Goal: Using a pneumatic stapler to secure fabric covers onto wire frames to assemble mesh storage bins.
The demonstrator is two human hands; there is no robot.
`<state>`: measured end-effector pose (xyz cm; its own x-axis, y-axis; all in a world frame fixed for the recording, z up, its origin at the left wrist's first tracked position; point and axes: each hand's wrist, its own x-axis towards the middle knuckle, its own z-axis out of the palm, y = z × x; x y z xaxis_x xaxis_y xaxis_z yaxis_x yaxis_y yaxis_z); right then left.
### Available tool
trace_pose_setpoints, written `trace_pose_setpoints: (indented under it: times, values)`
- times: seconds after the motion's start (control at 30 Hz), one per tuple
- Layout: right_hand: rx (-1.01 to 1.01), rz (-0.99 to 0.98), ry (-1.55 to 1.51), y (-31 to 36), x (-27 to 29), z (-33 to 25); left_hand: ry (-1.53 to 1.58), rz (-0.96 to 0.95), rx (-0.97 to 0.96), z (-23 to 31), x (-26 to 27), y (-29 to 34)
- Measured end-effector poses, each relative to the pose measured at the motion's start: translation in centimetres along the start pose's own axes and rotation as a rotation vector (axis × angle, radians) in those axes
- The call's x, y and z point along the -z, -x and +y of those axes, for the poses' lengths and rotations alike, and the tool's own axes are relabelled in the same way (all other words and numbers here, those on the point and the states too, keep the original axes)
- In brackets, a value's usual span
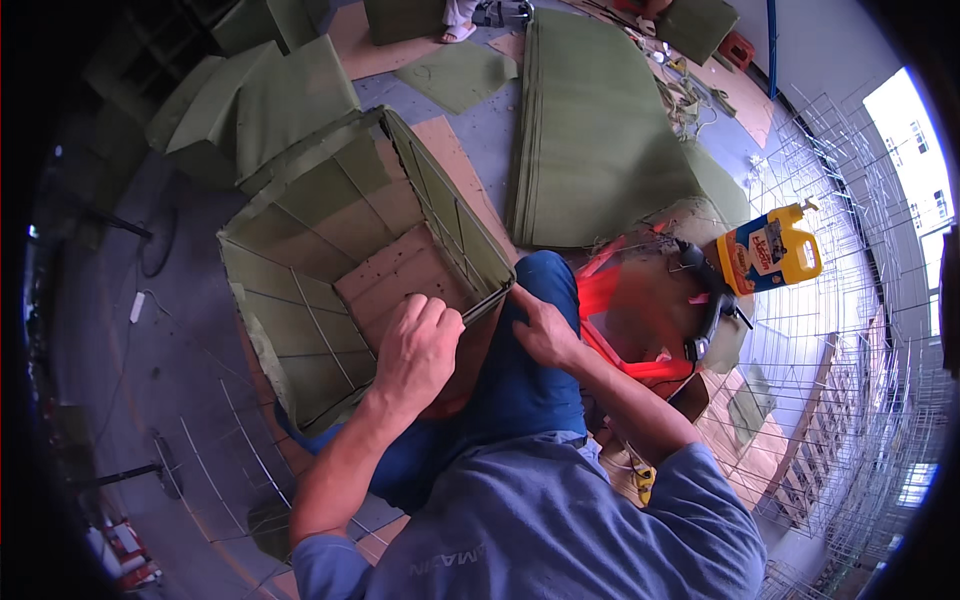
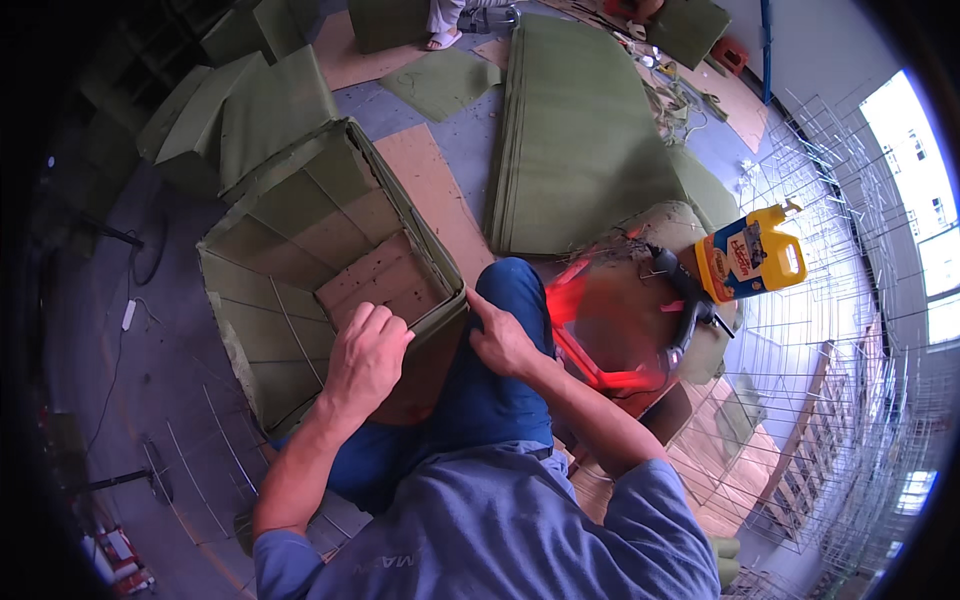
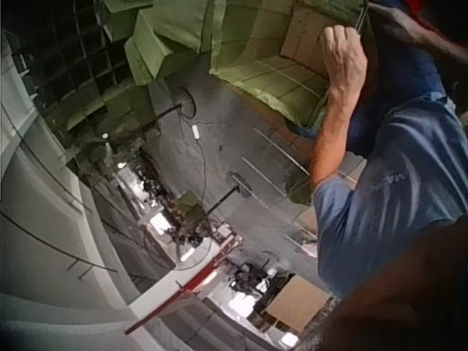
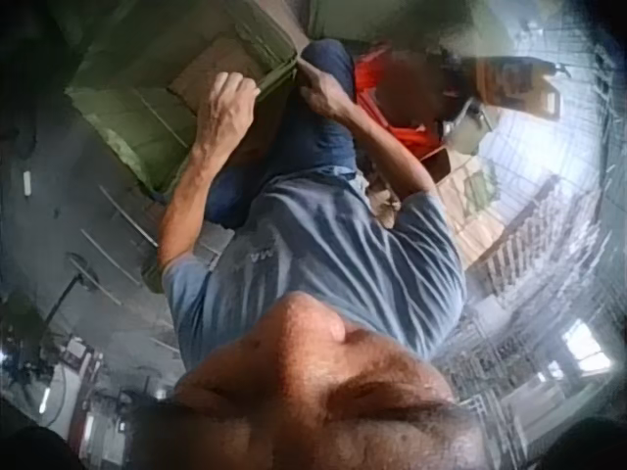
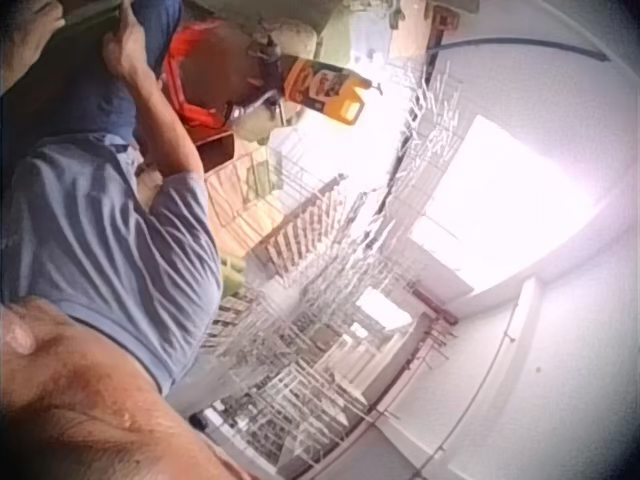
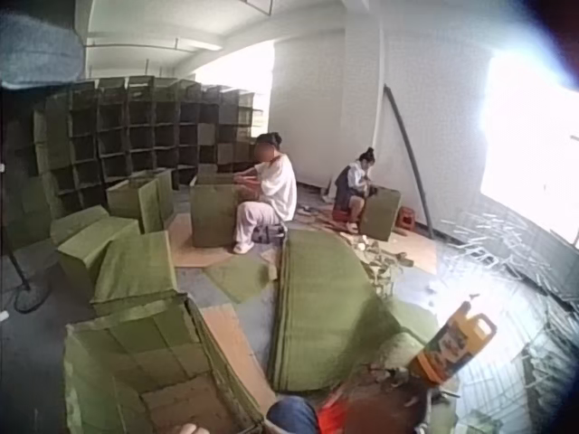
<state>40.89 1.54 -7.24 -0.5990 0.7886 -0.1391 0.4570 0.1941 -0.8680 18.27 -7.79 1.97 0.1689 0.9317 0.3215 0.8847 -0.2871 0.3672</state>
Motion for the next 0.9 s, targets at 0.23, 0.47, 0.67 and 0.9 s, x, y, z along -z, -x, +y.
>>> trace_pose_setpoints:
  times: [0.23, 0.47, 0.67, 0.9]
  values:
    - [0.799, 0.258, 0.641, -1.4, 4.1, -5.5, 0.017, -0.032, -0.077, -0.3, 0.3, -0.1]
    - [1.122, -0.03, 0.784, -5.4, 6.0, -6.8, 0.006, -0.054, -0.027, -0.6, 1.0, -1.2]
    - [1.046, -0.066, 0.663, -6.5, 6.3, -7.5, 0.271, -0.089, -0.084, -3.3, 1.0, -2.3]
    - [0.854, -0.051, 0.837, -8.1, 5.7, -10.1, 0.634, -0.454, 0.458, -8.4, -0.1, -6.3]
